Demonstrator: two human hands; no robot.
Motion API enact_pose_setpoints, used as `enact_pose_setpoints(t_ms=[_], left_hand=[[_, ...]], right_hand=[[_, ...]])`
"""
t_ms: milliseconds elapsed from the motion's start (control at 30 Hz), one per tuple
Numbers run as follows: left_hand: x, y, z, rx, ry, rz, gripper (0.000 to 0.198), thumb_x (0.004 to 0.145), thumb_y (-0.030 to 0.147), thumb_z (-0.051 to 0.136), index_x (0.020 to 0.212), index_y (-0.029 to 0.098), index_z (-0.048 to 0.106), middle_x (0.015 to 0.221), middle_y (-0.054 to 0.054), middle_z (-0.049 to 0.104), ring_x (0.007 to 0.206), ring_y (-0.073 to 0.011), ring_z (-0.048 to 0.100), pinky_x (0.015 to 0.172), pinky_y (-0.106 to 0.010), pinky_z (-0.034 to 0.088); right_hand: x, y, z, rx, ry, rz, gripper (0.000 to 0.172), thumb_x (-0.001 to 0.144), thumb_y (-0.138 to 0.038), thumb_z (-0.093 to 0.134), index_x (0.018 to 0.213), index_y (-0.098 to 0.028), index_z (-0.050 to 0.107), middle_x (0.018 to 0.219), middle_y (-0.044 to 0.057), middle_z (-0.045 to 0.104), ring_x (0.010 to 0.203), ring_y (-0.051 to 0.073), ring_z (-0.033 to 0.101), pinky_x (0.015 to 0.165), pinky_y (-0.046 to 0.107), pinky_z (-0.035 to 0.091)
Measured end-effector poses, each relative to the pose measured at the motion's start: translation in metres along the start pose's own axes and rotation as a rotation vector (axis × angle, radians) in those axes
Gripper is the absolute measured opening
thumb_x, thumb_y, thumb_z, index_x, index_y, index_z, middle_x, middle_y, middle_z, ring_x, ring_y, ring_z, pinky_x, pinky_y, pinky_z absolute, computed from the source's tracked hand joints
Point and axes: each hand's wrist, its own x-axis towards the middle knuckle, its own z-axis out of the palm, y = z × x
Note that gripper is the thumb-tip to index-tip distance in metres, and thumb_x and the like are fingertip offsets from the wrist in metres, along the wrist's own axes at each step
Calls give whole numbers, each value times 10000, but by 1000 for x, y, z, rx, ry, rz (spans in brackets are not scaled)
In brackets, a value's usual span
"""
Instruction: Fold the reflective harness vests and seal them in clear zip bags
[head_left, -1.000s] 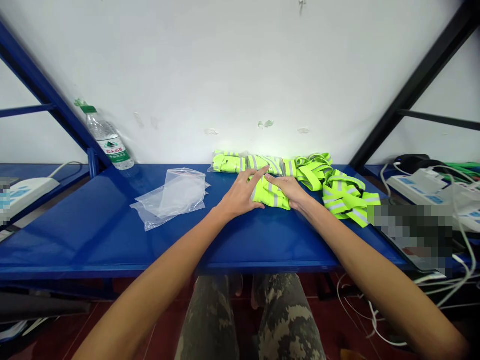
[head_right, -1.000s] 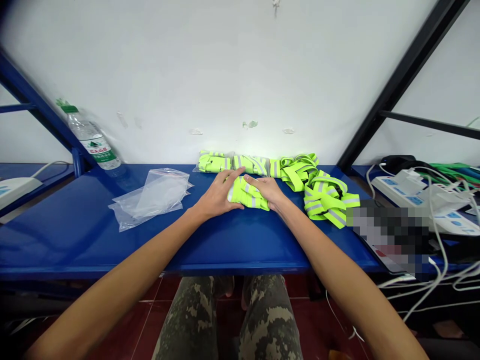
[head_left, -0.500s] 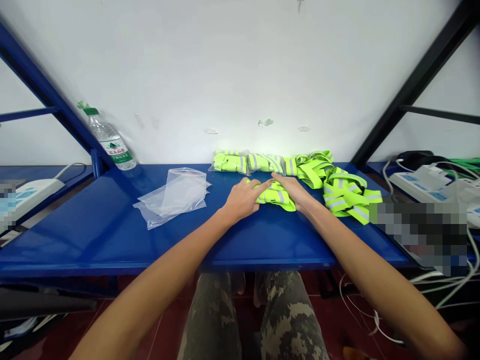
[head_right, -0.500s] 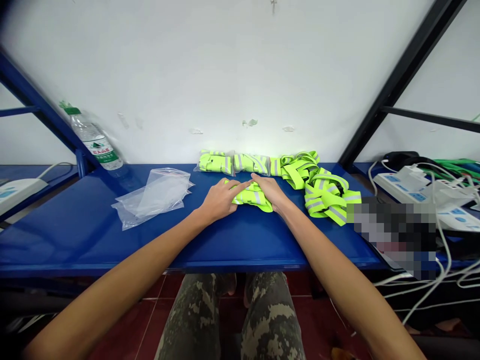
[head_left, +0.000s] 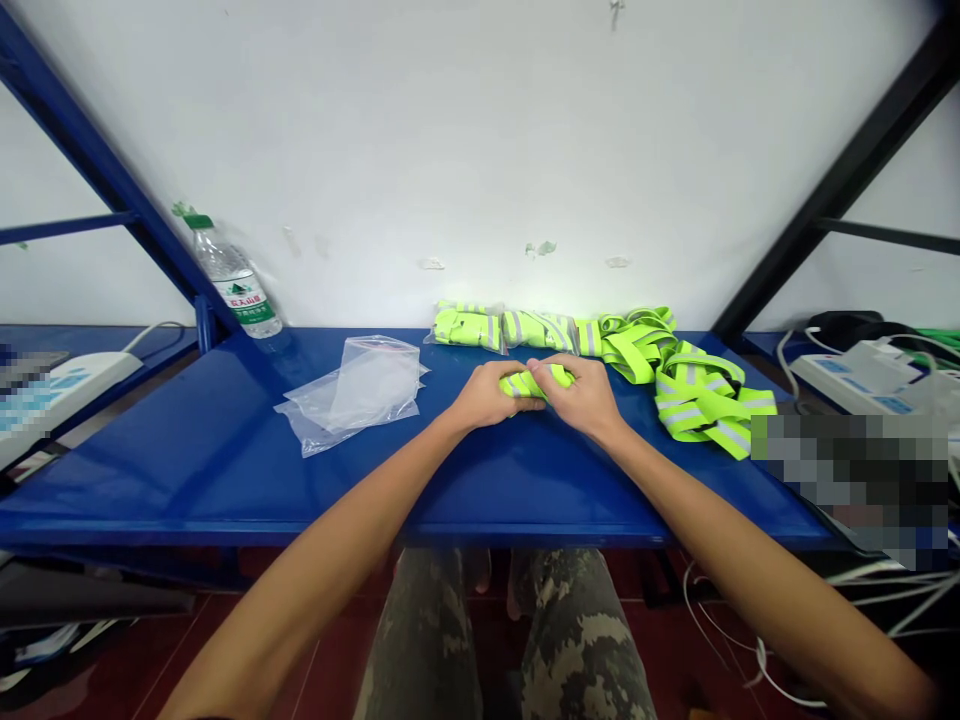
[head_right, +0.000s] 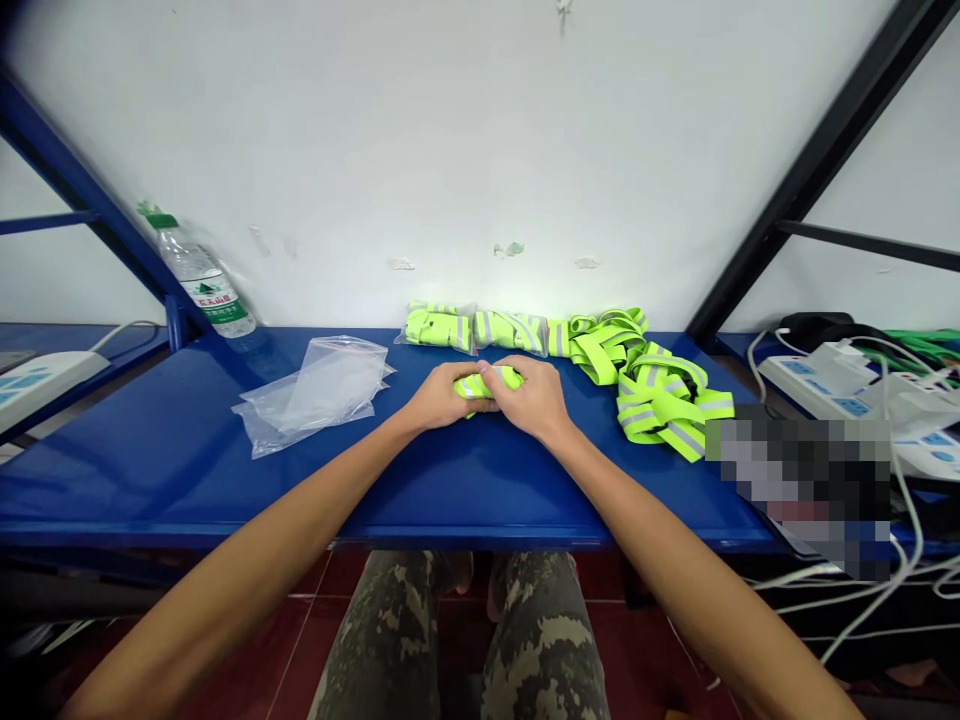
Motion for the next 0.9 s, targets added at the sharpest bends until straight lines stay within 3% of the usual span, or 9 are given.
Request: enact_pose_setpoints(t_ms=[100, 200, 300, 367, 467, 533, 700, 800, 900], left_hand=[[1, 4, 7, 6, 55, -2, 583, 597, 526, 833, 1041, 166, 716, 969, -33, 739, 861, -219, 658, 761, -291, 478], [1, 7, 12, 49, 101, 26, 624, 602, 547, 832, 1088, 178, 700, 1084, -64, 737, 970, -255, 667, 837, -314, 481], [1, 5, 12, 106, 124, 10, 559, 675, 562, 784, 1088, 192, 709, 1025, -58, 752, 929, -250, 681, 831, -315, 482], [1, 3, 9, 121, 150, -25, 549, 707, 550, 765, 1124, 199, 703, 970, -52, 755, 892, -243, 687, 817, -314, 487], [-1, 2, 5, 142, 158, -10, 593, 724, 533, 756, 1207, 203, 665, 1014, -67, 748, 914, -257, 692, 826, -327, 495], [-1, 4, 4, 177, 117, 24, 703, 667, 577, 788, 1238, 197, 634, 1018, -83, 742, 942, -288, 693, 826, -344, 501], [-5, 8, 7, 258, 87, 27, 1125, 527, 711, 807, 1442, 182, 423, 1039, -123, 723, 1014, -355, 681, 851, -396, 507], [-9, 8, 7, 303, 142, 28, 1084, 558, 738, 775, 1437, 202, 435, 1086, -124, 711, 1025, -346, 680, 877, -398, 500], [-13, 5, 9, 312, 249, 45, 916, 639, 723, 737, 1362, 209, 512, 1194, -120, 675, 1080, -307, 657, 912, -368, 487]], right_hand=[[4, 1, 6, -68, 121, 108, 587, 892, -622, 503, 504, -181, 515, 481, 11, 472, 495, 123, 421, 513, 285, 283], [7, 6, 7, -61, 124, 205, 661, 870, -681, 493, 439, -201, 347, 428, -11, 322, 466, 100, 298, 480, 286, 216], [9, 12, 2, 43, -18, 157, 598, 860, -687, 509, 544, -179, 525, 519, 8, 491, 539, 125, 441, 522, 263, 320], [10, 16, -2, 213, -190, 103, 502, 809, -665, 603, 802, -169, 684, 745, 39, 658, 703, 163, 576, 626, 257, 427], [12, 22, -4, 458, -363, 166, 652, 648, -565, 798, 1169, -194, 669, 960, 55, 701, 802, 184, 625, 696, 281, 496], [12, 25, -3, 533, -390, 253, 711, 557, -483, 868, 1166, -174, 672, 916, 44, 695, 739, 167, 611, 657, 282, 499], [13, 22, 2, 504, -367, 307, 559, 485, -383, 901, 948, -131, 715, 850, 40, 692, 702, 149, 584, 614, 266, 483], [13, 18, 4, 456, -293, 301, 543, 465, -373, 907, 912, -131, 715, 829, 40, 693, 697, 154, 591, 606, 269, 490], [14, 20, 8, 479, -235, 358, 551, 437, -380, 916, 882, -130, 708, 764, 26, 688, 641, 148, 587, 579, 275, 494]])
